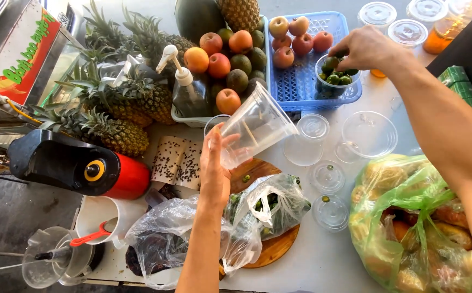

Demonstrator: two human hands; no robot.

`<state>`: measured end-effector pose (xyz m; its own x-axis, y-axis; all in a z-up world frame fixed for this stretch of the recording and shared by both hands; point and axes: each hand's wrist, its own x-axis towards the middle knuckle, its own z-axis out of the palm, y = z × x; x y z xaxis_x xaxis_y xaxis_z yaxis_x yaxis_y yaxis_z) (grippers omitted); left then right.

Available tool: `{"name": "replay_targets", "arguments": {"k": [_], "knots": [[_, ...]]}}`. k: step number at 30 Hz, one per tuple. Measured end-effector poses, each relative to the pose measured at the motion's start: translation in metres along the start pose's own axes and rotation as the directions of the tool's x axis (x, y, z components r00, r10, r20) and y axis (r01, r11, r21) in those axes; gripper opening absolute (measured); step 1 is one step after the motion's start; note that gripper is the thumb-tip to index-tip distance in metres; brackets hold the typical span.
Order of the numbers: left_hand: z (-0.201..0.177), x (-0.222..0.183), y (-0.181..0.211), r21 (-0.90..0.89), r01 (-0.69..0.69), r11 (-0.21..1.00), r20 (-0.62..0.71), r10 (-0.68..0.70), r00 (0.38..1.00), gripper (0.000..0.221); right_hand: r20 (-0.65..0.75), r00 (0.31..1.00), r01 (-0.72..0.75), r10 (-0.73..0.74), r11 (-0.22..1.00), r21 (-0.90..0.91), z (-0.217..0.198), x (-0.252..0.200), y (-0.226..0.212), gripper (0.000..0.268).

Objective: Sorting and transferring small green fruits from a plastic bag into containers at a food stall.

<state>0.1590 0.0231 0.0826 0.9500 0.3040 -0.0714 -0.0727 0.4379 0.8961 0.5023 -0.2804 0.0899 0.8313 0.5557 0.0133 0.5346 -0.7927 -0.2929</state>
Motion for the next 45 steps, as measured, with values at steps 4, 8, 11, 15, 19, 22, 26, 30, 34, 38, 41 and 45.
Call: {"name": "replay_targets", "arguments": {"k": [4,8,11,15,19,22,26,30,34,38,41,45], "knots": [[-0.008,-0.005,-0.002,-0.081,0.070,0.994,0.009,-0.070,0.998,0.072,0.202,0.979,0.073,0.022,0.890,-0.450,0.023,0.033,0.013,0.052],[-0.023,-0.003,-0.009,-0.213,0.117,0.970,0.027,-0.114,0.993,0.073,0.308,0.946,0.046,0.100,0.899,-0.435,0.019,0.033,0.011,0.054],[-0.017,0.002,-0.008,-0.313,0.156,0.937,0.057,-0.146,0.988,0.075,0.256,0.964,0.008,0.076,0.949,-0.315,0.003,0.015,-0.004,0.052],[-0.001,0.020,-0.013,-0.304,0.186,0.934,0.072,-0.172,0.982,0.076,-0.033,0.992,0.117,-0.119,0.991,-0.061,-0.038,-0.037,-0.082,0.041],[0.003,0.046,-0.037,-0.290,0.224,0.930,0.117,-0.198,0.973,0.085,0.163,0.950,0.121,-0.266,0.796,0.593,-0.060,-0.076,-0.156,0.044],[0.030,0.038,-0.007,-0.218,0.247,0.944,0.134,-0.221,0.966,0.081,0.128,0.932,0.243,-0.339,0.847,0.472,-0.065,-0.078,-0.170,0.047],[0.029,0.027,0.005,-0.051,0.206,0.977,0.037,-0.204,0.978,0.076,0.073,0.954,0.204,-0.289,0.811,0.549,-0.052,-0.046,-0.135,0.033],[0.000,-0.003,-0.014,0.152,-0.005,0.988,-0.003,0.005,1.000,0.063,-0.174,0.984,0.085,-0.046,0.971,0.223,0.009,0.009,-0.063,0.028],[-0.025,-0.041,-0.020,0.299,-0.127,0.946,-0.078,0.157,0.985,0.041,-0.212,0.977,-0.033,0.002,0.989,-0.146,0.089,0.058,-0.018,0.029],[-0.059,-0.085,0.005,0.516,-0.129,0.847,-0.248,0.292,0.924,0.032,0.059,0.993,-0.088,0.104,0.969,-0.232,0.126,0.071,0.001,0.023],[-0.090,-0.120,0.022,0.829,-0.098,0.550,-0.274,0.553,0.787,0.029,0.065,0.986,-0.140,0.156,0.969,-0.203,0.121,0.065,0.010,0.041],[-0.134,-0.154,0.013,0.985,0.098,0.143,-0.170,0.694,0.700,0.062,-0.030,0.986,-0.166,0.163,0.958,-0.233,0.110,0.052,0.005,0.064]]}}
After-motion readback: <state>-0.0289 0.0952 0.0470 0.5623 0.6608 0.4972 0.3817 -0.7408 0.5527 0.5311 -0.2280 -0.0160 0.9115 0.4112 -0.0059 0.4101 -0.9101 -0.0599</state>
